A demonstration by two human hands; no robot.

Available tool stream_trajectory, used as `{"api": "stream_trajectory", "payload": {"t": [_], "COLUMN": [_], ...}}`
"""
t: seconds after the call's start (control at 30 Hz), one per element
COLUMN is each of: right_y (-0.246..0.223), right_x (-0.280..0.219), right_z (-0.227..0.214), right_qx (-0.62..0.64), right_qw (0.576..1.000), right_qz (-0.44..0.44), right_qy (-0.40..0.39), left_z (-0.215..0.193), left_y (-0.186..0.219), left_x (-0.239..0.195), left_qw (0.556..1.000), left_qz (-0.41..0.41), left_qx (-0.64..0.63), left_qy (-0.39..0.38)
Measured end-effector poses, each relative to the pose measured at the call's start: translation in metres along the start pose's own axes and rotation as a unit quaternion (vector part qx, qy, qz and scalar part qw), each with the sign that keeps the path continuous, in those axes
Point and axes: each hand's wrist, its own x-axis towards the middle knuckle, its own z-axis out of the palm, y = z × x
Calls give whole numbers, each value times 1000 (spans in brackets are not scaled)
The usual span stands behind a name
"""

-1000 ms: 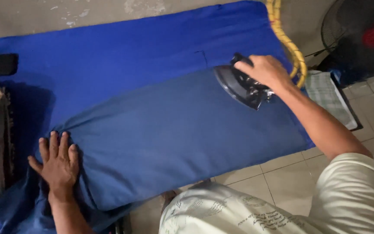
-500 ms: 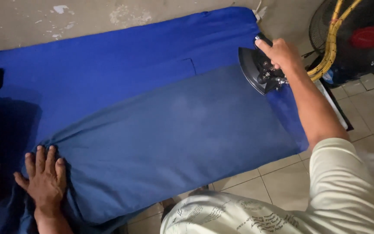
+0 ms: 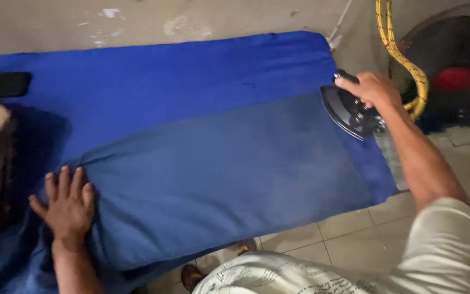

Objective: Ironing a pair of blue pants on an ironing board and then folding them neatly.

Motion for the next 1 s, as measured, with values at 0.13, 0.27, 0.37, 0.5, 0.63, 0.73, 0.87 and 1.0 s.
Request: {"api": "stream_trajectory", "payload": {"t": [0.13,0.27,0.37,0.5,0.63,0.73,0.87,1.0], "right_y": [-41,-118,-202,-314,-401,-443,-466,-451], "right_x": [-65,-135,-178,-219,-239,-246,-247,-245], "right_z": [0,22,44,75,89,96,103,108], "right_qx": [-26,106,3,-9,21,35,45,30], "right_qw": [996,976,955,933,915,909,914,921], "right_qz": [-84,-189,-294,-353,-401,-415,-403,-381], "right_qy": [13,-17,-31,-62,-44,-26,-28,-75], "left_z": [-3,5,7,6,3,3,11,8], "left_y": [6,7,8,10,17,19,18,17], "left_x": [1,0,2,4,5,6,8,8], "left_qw": [1000,998,999,999,998,998,997,998], "left_qz": [-8,-16,-34,-31,-46,-38,-29,-34], "left_qx": [24,44,28,34,13,1,-6,-25], "left_qy": [-4,36,14,6,26,41,65,44]}}
